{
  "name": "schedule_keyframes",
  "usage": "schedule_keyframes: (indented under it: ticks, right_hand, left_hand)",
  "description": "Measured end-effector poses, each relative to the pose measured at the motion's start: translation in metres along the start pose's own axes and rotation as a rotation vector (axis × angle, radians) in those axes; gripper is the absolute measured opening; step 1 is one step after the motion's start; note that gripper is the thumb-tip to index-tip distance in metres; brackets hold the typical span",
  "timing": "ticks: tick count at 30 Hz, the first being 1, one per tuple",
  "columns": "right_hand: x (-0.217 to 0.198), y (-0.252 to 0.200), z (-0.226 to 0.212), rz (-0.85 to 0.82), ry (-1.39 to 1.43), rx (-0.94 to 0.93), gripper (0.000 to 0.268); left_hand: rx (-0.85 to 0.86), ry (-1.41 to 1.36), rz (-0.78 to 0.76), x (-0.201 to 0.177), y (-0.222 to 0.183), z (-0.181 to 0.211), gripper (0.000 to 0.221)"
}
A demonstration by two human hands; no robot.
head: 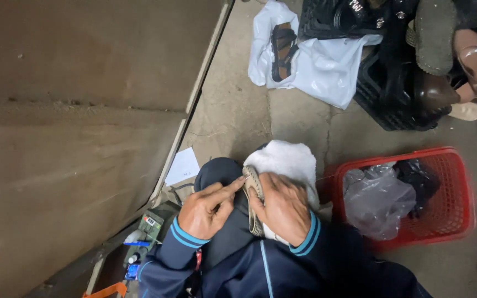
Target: Hand-sewing a leather shoe sole using a needle and thread in a workshop.
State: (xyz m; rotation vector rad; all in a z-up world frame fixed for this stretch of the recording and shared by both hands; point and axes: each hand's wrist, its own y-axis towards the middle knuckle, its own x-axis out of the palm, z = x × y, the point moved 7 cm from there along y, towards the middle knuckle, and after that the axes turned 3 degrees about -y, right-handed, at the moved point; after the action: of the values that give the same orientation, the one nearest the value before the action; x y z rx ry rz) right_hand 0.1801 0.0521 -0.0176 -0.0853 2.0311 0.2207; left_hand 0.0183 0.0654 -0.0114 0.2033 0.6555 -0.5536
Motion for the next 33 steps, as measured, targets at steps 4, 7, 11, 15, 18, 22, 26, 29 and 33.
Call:
schedule_keyframes:
  ticks: [4, 7, 11, 15, 18, 22, 26, 29, 33]
  right_hand:
    - [0.018, -0.005, 0.007, -0.043, -0.042, 0.013, 0.025]
    - [0.028, -0.005, 0.012, -0.044, -0.088, 0.023, 0.029]
    - [0.041, -0.003, 0.021, -0.143, -0.021, 0.052, 0.028]
    - [0.052, -0.005, 0.026, -0.195, 0.059, 0.086, 0.027]
    - [0.05, -0.006, 0.031, -0.235, 0.096, 0.095, 0.029]
    - [0.027, -0.003, 0.03, -0.317, 0.228, 0.12, 0.03]
    - [0.009, -0.006, 0.055, -0.262, 0.609, 0.305, 0.024]
    - [0.004, -0.014, 0.103, -0.116, 0.762, 0.472, 0.019]
    - [-0.007, -0.023, 0.137, 0.04, 0.241, 0.428, 0.021]
  left_hand:
    - [0.088, 0.183, -0.044, -0.004, 0.009, -0.01, 0.043]
    - [0.057, 0.254, -0.177, 0.007, 0.019, -0.024, 0.048]
    - [-0.05, 0.353, -0.273, 0.021, 0.028, -0.048, 0.053]
    - [-0.139, 0.22, -0.31, 0.04, 0.035, -0.071, 0.05]
    - [-0.176, 0.184, -0.297, 0.043, 0.041, -0.065, 0.042]
    - [-0.179, 0.178, -0.261, 0.042, 0.029, -0.07, 0.047]
    - [-0.168, 0.182, -0.085, 0.028, 0.011, -0.063, 0.045]
    - [-0.143, 0.329, 0.047, 0.017, 0.003, -0.048, 0.037]
    - [-0.177, 0.36, -0.027, 0.029, 0.004, -0.055, 0.039]
